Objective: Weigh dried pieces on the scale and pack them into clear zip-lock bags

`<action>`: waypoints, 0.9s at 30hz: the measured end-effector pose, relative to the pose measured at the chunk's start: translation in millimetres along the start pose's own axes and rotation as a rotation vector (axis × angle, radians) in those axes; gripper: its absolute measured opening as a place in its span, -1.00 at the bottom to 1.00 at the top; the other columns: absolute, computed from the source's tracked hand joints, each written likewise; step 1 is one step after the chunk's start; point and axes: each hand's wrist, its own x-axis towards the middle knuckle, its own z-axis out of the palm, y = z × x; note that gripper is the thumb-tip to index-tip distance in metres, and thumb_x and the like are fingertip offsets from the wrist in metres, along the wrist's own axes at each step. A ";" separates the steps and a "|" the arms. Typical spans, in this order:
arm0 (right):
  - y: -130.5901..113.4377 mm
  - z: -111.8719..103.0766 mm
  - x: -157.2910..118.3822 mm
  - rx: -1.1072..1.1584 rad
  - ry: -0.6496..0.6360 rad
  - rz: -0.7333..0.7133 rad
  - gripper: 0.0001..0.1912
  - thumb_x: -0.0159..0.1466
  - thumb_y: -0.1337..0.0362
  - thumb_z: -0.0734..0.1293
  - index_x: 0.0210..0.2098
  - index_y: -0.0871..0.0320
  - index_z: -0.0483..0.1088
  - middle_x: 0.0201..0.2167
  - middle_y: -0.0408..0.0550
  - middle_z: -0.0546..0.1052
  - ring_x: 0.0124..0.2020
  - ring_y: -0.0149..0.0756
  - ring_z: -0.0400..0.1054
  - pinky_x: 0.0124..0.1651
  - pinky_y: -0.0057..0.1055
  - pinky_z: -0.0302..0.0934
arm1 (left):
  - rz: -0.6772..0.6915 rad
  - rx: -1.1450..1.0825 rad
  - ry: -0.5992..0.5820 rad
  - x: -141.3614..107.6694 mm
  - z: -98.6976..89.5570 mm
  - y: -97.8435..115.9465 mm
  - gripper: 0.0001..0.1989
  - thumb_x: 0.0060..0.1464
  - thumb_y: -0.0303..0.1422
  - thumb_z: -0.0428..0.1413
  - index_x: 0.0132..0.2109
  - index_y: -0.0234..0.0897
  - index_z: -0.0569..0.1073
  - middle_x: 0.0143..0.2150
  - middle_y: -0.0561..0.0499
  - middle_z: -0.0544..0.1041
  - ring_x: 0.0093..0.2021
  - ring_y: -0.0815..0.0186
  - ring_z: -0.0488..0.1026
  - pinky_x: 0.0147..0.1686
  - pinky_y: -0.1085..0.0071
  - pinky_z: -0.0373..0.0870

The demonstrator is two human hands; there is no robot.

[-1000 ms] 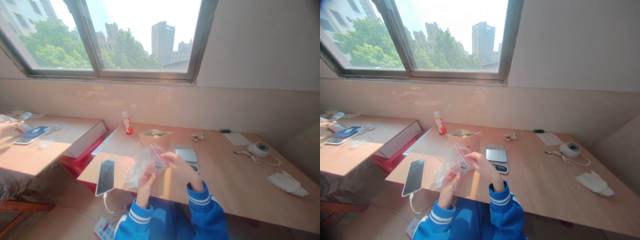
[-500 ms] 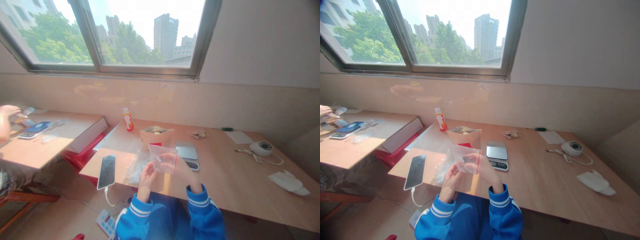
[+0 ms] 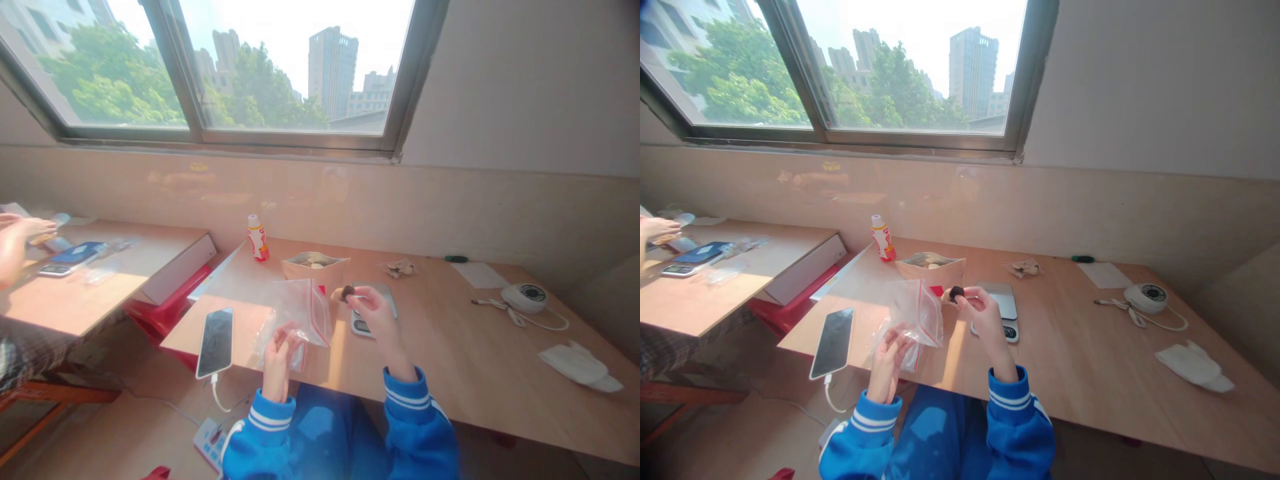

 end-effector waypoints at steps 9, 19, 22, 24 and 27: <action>-41.0 38.5 67.0 -0.109 0.131 -0.383 -0.78 0.16 0.12 0.34 -0.29 0.12 0.38 -0.35 -0.08 0.54 -0.28 -0.26 0.43 -0.19 -0.30 0.30 | 0.015 -0.018 0.088 3.5 -17.1 7.2 -0.66 -0.24 -0.32 0.27 -0.23 -0.32 0.47 -0.22 -0.02 0.52 -0.27 0.37 0.46 -0.27 0.44 0.42; -30.2 47.6 59.6 -0.299 0.141 -0.486 -0.84 0.20 0.19 0.30 -0.27 0.11 0.44 -0.23 -0.05 0.54 -0.15 -0.24 0.39 -0.06 -0.29 0.24 | -0.013 0.013 0.091 6.1 -18.9 6.1 -0.66 -0.27 -0.32 0.27 -0.24 -0.31 0.48 -0.22 -0.04 0.53 -0.20 0.29 0.47 -0.27 0.42 0.39; -38.6 48.8 61.1 -0.229 0.288 -0.516 -0.79 0.24 0.16 0.27 -0.21 0.12 0.42 -0.21 -0.04 0.53 -0.15 -0.25 0.39 -0.05 -0.29 0.23 | -0.032 0.023 0.092 5.3 -17.1 4.8 -0.66 -0.26 -0.31 0.27 -0.24 -0.30 0.49 -0.22 -0.02 0.53 -0.20 0.30 0.46 -0.28 0.44 0.38; -41.8 52.0 62.3 -0.288 0.286 -0.553 -0.78 0.26 0.16 0.25 -0.18 0.10 0.41 -0.19 -0.04 0.53 -0.13 -0.24 0.37 -0.01 -0.26 0.20 | -0.040 0.027 0.092 4.8 -15.8 4.0 -0.67 -0.26 -0.30 0.26 -0.25 -0.29 0.48 -0.22 0.00 0.53 -0.20 0.32 0.46 -0.29 0.46 0.38; -41.4 56.1 60.4 -0.520 0.123 -0.570 -0.78 0.24 0.19 0.27 -0.13 0.03 0.44 -0.09 -0.05 0.49 -0.03 -0.17 0.32 0.10 -0.15 0.08 | -0.044 0.030 0.070 4.1 -14.5 3.6 -0.67 -0.24 -0.31 0.25 -0.24 -0.28 0.48 -0.22 0.02 0.53 -0.24 0.35 0.47 -0.30 0.47 0.38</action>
